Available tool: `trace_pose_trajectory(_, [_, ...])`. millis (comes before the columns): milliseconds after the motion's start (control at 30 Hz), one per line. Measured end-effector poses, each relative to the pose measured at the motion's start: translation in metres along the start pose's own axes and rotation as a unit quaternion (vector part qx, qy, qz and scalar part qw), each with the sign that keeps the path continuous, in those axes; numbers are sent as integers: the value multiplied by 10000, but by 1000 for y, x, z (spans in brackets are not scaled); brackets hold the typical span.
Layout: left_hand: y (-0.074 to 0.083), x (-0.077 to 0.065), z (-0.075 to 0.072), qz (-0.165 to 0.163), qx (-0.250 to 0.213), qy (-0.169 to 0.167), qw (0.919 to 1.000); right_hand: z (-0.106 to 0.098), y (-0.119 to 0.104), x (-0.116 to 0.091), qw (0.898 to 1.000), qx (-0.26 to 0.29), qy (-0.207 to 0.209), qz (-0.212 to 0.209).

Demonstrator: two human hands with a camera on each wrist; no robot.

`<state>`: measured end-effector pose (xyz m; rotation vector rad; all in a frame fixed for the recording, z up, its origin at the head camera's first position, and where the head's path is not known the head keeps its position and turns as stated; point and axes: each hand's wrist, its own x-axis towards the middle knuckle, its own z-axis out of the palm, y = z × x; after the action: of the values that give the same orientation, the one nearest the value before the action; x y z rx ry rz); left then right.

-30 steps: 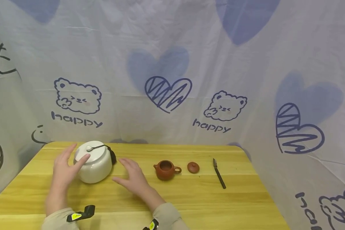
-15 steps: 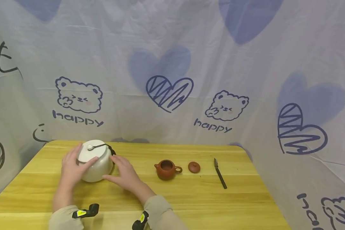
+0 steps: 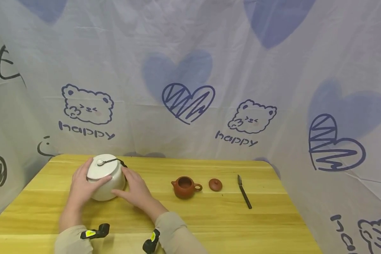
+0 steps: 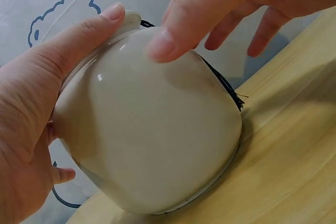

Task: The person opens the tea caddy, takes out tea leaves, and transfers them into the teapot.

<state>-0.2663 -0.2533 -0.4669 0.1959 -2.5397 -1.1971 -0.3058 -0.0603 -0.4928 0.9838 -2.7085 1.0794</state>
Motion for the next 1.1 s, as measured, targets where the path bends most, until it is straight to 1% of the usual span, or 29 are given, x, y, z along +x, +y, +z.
trace_pose_trajectory(100, [1, 0, 0, 10, -15, 87, 10000, 3, -2, 4, 10000, -38, 79, -42])
trace_pose_trajectory(267, [2, -1, 3, 63, 10, 289, 9996, 6, -5, 6, 9999, -63, 139, 17])
trace_pose_trajectory(367, [2, 0, 6, 199, 95, 446, 9988, 7, -7, 6, 9998, -76, 178, 64])
trace_pose_trajectory(467, [2, 1, 7, 326, 288, 556, 9975, 7, -8, 6, 9997, -61, 194, 126])
trace_pose_trajectory(600, [6, 1, 6, 352, 562, 529, 9964, 7, -9, 6, 9996, -12, 200, 188])
trace_pose_trajectory(733, [12, 2, 3, 235, 751, 435, 9960, 7, -9, 7, 9996, -38, 232, 163])
trace_pose_trajectory(867, [13, 2, 4, 181, 898, 488, 9946, 8, -9, 7, 9996, -78, 226, 163])
trace_pose_trajectory(1100, [8, 3, 12, 310, 751, 822, 9933, 12, -8, 10, 9990, -301, 245, 215])
